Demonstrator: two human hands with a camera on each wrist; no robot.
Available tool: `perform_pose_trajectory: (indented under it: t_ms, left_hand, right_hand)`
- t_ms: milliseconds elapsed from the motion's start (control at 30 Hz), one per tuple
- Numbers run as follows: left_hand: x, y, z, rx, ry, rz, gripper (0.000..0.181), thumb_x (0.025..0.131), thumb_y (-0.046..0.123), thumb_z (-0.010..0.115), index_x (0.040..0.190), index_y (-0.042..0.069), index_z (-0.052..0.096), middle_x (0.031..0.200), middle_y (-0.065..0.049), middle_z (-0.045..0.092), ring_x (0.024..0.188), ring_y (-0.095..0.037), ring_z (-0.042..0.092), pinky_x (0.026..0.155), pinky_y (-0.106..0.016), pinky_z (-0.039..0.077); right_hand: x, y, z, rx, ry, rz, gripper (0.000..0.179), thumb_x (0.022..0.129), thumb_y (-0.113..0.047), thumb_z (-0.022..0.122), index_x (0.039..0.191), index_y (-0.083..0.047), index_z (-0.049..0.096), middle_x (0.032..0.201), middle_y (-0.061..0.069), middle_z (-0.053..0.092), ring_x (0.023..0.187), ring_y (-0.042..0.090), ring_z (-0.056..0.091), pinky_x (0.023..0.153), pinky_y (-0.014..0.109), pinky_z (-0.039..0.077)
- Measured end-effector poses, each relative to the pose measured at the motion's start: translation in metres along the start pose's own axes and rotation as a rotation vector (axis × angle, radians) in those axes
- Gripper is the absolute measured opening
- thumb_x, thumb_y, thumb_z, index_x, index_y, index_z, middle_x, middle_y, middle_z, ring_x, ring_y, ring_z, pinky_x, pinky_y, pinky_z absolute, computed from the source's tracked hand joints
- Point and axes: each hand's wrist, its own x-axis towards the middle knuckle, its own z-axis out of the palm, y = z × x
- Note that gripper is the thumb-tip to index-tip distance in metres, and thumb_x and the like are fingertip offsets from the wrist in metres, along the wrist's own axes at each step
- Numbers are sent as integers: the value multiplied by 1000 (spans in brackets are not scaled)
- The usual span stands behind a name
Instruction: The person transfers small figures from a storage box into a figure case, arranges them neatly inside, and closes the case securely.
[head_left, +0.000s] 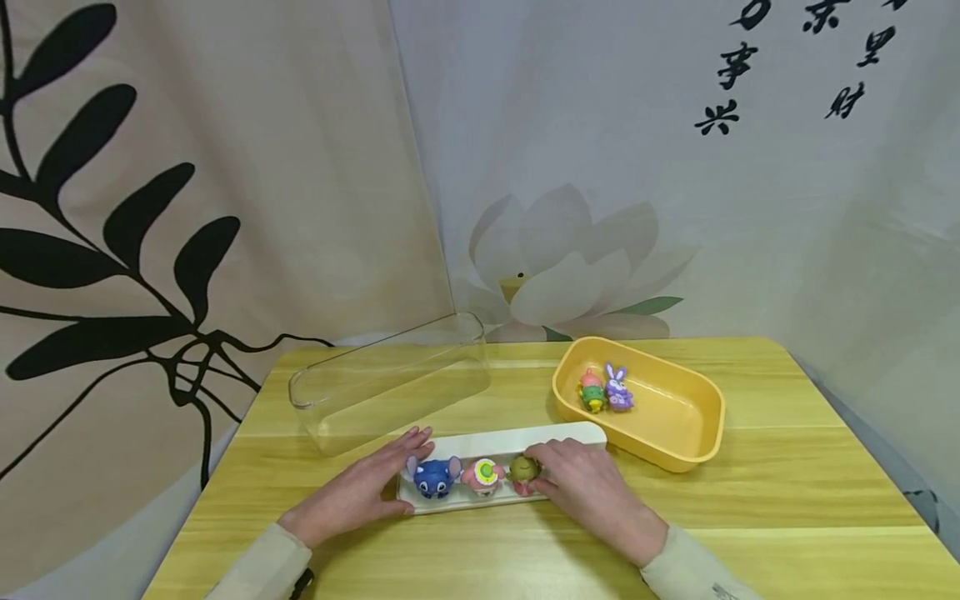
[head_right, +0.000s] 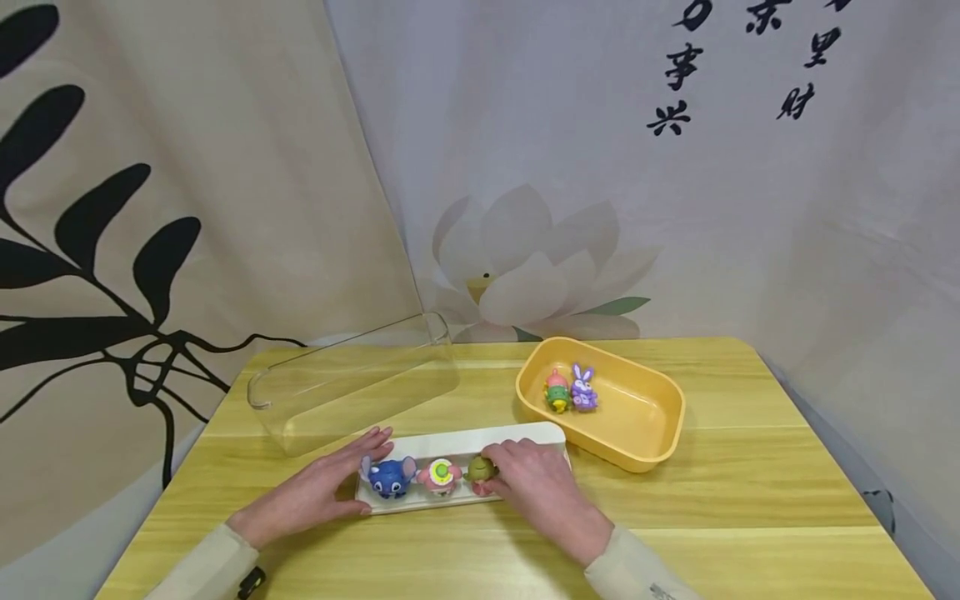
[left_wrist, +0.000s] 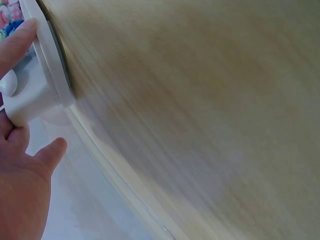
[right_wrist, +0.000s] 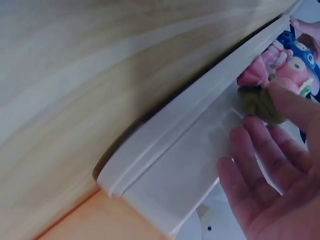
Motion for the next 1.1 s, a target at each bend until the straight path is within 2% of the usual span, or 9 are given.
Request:
perform_pose_trajectory:
  t_ms: [100,167,400,500,600,833,1100]
  left_hand:
    - [-1,0,0,-1,0,-3,93,84,30,86,162,20,36,171,-3,23,154,-31,29,119,-54,35]
    - [-1,0,0,-1,2,-2,94,84,30,86,163,20,36,171,-4,23,154,-32,29,119,-54,35]
    - [-2,-1,1,-4,8,16,94,84,29,86,163,20,35,171,-7,24,153,-32,29,119,-54,34]
    - [-2,-1,1,-5,10,21,94,84,28,86,163,19,35,171,-7,24,153,-33,29,119,-54,34]
    - [-2,-1,1,-5,11,16,94,84,28,86,163,20,36,171,-6,24,154,-32,29,120,-54,34]
    - [0,0,1,2,5,2,94,84,30,86,162,21,36,172,-2,23,154,-31,29,119,-53,35]
    - [0,0,2,10,2,3,94,84,30,86,162,19,36,171,-4,23,154,-30,29,119,-53,35]
  right_hand:
    - [-3,4,-7,28,-4,29,44,81,-38,89,116,-18,73,104,-4,75,93,16,68,83,36,59]
    - [-4,9,-15,53,20,50,44,83,-40,87,118,-17,73,109,-3,74,102,19,67,93,43,56]
    - [-6,37,-35,136,185,92,48,89,-38,81,125,-9,70,127,8,69,121,33,61,103,58,49]
    - [-7,49,-41,158,209,131,56,90,-35,80,135,-7,65,141,13,62,133,40,54,109,63,42]
    - [-9,58,-47,168,183,201,63,91,-35,78,144,-7,59,151,16,54,141,44,46,113,67,37]
    - [-10,74,-50,183,64,347,73,97,-45,70,155,-8,47,162,22,39,148,50,31,117,74,25]
    - [-6,91,-43,154,-37,426,83,99,-59,59,161,-9,36,167,23,26,150,56,22,112,82,21]
